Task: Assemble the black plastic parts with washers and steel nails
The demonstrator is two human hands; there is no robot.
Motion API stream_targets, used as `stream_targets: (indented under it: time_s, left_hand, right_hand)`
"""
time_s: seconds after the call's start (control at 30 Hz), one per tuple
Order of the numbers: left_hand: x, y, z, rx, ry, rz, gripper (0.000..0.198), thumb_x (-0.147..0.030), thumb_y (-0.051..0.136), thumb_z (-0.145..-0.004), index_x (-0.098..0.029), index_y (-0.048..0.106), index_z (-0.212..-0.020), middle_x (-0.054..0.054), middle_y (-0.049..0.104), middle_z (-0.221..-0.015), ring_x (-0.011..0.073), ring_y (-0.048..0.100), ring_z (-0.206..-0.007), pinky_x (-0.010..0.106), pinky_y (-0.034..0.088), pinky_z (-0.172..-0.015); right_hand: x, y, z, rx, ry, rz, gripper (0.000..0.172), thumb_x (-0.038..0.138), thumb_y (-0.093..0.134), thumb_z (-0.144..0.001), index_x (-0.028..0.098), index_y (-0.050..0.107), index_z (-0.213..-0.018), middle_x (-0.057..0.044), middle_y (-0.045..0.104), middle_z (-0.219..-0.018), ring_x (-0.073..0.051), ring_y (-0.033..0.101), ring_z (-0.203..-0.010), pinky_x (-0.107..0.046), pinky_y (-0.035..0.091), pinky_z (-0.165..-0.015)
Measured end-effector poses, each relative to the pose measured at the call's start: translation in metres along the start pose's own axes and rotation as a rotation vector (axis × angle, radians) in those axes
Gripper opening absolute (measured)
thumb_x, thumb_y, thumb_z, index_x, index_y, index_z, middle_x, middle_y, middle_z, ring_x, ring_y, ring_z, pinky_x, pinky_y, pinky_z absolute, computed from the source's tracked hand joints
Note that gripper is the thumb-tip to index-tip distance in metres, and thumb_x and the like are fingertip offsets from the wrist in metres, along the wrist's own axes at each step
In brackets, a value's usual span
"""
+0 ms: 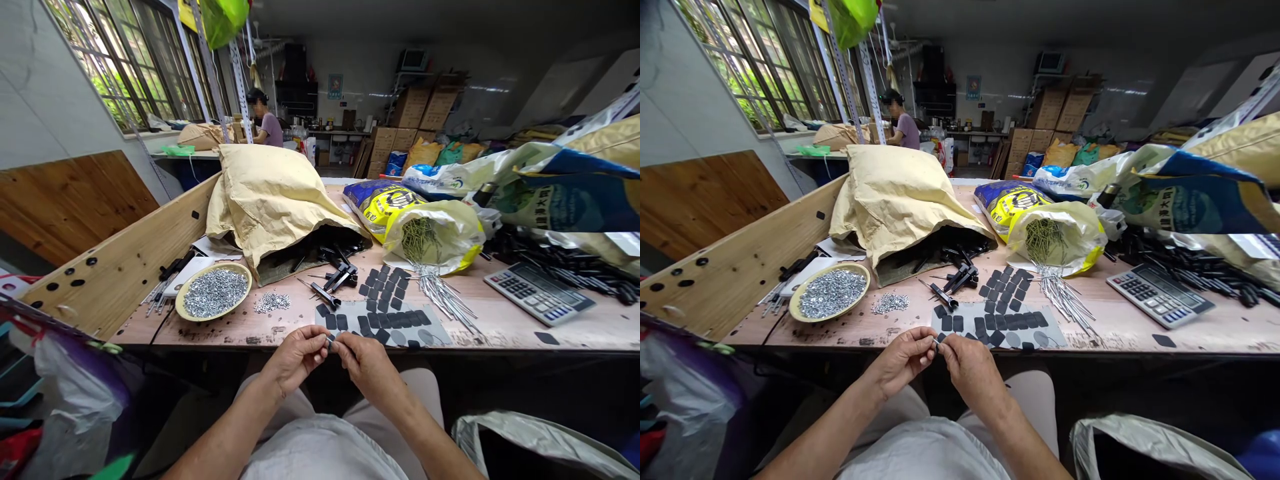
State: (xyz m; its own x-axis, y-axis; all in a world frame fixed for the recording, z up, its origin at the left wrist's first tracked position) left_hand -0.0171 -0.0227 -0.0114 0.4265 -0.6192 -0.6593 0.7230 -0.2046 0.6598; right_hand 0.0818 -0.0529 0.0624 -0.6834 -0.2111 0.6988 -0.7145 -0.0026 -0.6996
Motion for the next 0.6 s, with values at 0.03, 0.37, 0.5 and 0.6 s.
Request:
stream_targets:
  time_s: [0.03, 0.37, 0.5, 0.6]
  left_hand:
    - [0.005, -0.001, 0.0, 0.013, -0.055, 0.054, 0.023, -0.011, 0.083, -0.065, -0.011, 0.068, -0.083, 0.003, 0.065, -0.07, 0.006, 0.059, -0.057, 0.012, 0.041, -0.051]
    - [0.028, 0.006, 0.005, 0.181, -0.336, 0.237, 0.021, -0.003, 0.078, -0.069, -0.012, 0.061, -0.078, 0.003, 0.064, -0.072, 0.0071, 0.061, -0.056, 0.01, 0.039, -0.046]
    - [0.029, 0.005, 0.005, 0.149, -0.344, 0.119, 0.021, -0.006, 0.079, -0.068, -0.012, 0.061, -0.076, 0.004, 0.065, -0.07, 0.0063, 0.06, -0.053, 0.01, 0.037, -0.043]
    - [0.021, 0.0, 0.002, 0.048, -0.243, 0.01, 0.024, -0.012, 0.083, -0.064, -0.012, 0.061, -0.075, 0.003, 0.066, -0.068, 0.0059, 0.059, -0.051, 0.011, 0.037, -0.043]
  right_hand:
    - [0.001, 0.0, 0.0, 0.005, -0.015, 0.013, 0.03, 0.033, 0.04, -0.098, 0.021, 0.057, -0.076, 0.0, 0.06, -0.065, -0.013, 0.053, -0.058, -0.022, 0.036, -0.059]
    - [0.013, -0.004, 0.0, 0.129, -0.09, -0.077, 0.028, 0.032, 0.043, -0.097, 0.02, 0.06, -0.078, 0.001, 0.059, -0.066, -0.012, 0.052, -0.059, -0.022, 0.036, -0.059]
    - [-0.01, 0.018, 0.005, 0.308, 0.133, -0.449, 0.032, 0.043, 0.044, -0.096, 0.02, 0.059, -0.08, 0.006, 0.049, -0.053, -0.008, 0.04, -0.041, -0.019, 0.03, -0.043]
    - [-0.024, 0.024, 0.005, 0.27, 0.191, -0.52, 0.035, 0.047, 0.046, -0.094, 0.019, 0.059, -0.078, 0.006, 0.047, -0.052, -0.007, 0.038, -0.038, -0.019, 0.027, -0.04]
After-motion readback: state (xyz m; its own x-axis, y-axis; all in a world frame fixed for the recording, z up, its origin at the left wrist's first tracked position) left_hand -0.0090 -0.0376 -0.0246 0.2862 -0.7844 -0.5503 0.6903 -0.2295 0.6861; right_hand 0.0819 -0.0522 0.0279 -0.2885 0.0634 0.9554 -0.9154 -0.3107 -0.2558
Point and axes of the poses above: each hand's wrist, its own z-axis away from the middle knuckle, its own y-axis out of the palm, x = y × z, the point moved 10 cm from there along -z, towards the middle knuckle
